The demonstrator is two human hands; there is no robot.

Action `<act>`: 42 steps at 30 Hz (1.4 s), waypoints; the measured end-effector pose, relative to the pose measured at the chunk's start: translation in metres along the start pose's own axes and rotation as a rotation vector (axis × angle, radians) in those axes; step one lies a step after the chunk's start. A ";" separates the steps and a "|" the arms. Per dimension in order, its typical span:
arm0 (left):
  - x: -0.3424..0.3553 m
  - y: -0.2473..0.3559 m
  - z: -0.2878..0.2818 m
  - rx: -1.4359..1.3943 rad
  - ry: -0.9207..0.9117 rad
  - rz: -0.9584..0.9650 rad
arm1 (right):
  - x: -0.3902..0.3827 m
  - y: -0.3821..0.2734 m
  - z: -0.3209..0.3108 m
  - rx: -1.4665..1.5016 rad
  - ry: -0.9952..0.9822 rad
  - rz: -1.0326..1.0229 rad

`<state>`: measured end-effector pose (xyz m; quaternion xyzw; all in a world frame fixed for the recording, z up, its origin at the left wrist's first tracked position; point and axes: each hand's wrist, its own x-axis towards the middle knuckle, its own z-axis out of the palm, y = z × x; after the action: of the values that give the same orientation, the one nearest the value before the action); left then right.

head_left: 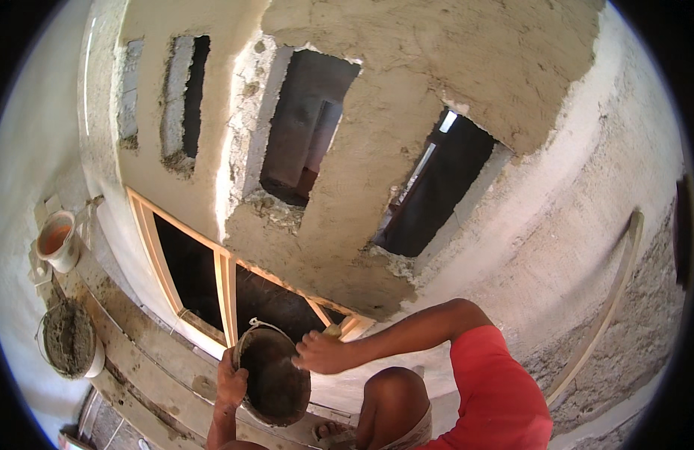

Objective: The person applies mortar to a wall around window openings using a trowel and a bucket of mortar.

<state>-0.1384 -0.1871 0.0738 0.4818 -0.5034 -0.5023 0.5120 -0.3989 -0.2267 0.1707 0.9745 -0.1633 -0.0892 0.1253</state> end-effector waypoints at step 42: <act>-0.020 -0.012 -0.028 0.310 0.271 0.010 | 0.000 -0.014 0.096 0.994 -0.201 0.249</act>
<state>-0.1108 -0.1681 0.0605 0.6154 -0.5035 -0.3467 0.4975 -0.4158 -0.2345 0.0752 0.8762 -0.3117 -0.0786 -0.3590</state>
